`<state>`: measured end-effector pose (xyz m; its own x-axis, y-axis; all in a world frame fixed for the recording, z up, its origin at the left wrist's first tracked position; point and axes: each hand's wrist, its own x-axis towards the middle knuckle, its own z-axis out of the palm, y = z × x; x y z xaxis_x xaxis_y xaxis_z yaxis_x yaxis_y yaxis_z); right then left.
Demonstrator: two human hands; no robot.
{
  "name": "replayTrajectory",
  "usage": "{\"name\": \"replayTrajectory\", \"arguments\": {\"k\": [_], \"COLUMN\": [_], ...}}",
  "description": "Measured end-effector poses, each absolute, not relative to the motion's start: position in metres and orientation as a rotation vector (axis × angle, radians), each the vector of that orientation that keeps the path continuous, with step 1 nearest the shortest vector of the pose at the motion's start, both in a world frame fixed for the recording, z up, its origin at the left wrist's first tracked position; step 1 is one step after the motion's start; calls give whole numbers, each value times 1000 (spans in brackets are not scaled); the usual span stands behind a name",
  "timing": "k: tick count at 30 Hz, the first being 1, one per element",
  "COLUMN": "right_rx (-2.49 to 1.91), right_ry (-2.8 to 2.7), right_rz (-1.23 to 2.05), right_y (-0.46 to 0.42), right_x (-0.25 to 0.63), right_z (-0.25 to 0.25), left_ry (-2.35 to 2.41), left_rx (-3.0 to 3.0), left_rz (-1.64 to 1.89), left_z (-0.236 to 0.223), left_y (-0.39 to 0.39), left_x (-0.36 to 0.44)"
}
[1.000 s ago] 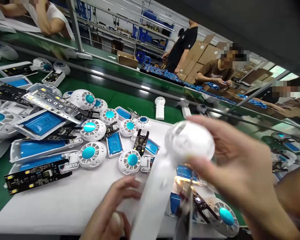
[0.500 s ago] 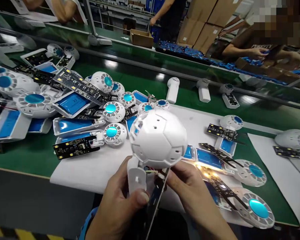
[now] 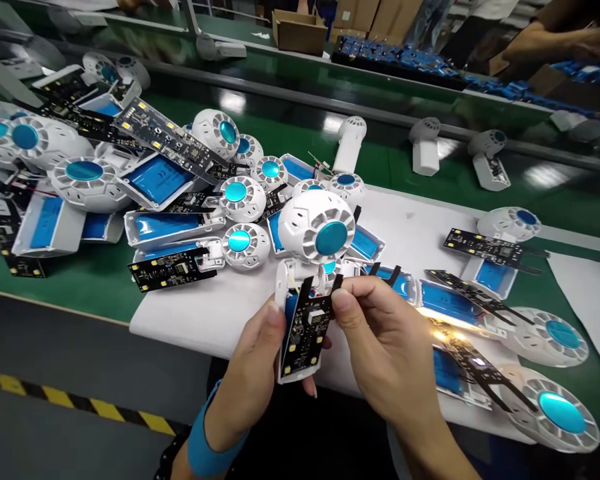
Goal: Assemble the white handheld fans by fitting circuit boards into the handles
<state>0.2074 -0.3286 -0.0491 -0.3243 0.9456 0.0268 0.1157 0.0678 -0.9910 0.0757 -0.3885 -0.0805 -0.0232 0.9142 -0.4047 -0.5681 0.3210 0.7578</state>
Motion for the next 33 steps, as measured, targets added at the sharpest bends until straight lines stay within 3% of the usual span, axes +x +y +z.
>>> {"name": "replayTrajectory", "arguments": {"k": [8, 19, 26, 33], "right_rx": [-1073, -913, -497, -426], "right_ry": [-1832, -1917, -2228, -2402], "right_rz": [1010, 1031, 1148, 1050], "right_y": [-327, -333, -313, -309], "right_x": [203, 204, 223, 226], "right_z": [-40, -48, -38, -28], "left_ry": [1155, 1194, 1247, 1294], "left_rx": [302, 627, 921, 1010], "left_rz": [1350, 1494, 1395, 1301], "left_z": [-76, -80, -78, -76], "left_y": [-387, -394, -402, -407], "left_x": [77, 75, 62, 54]}}
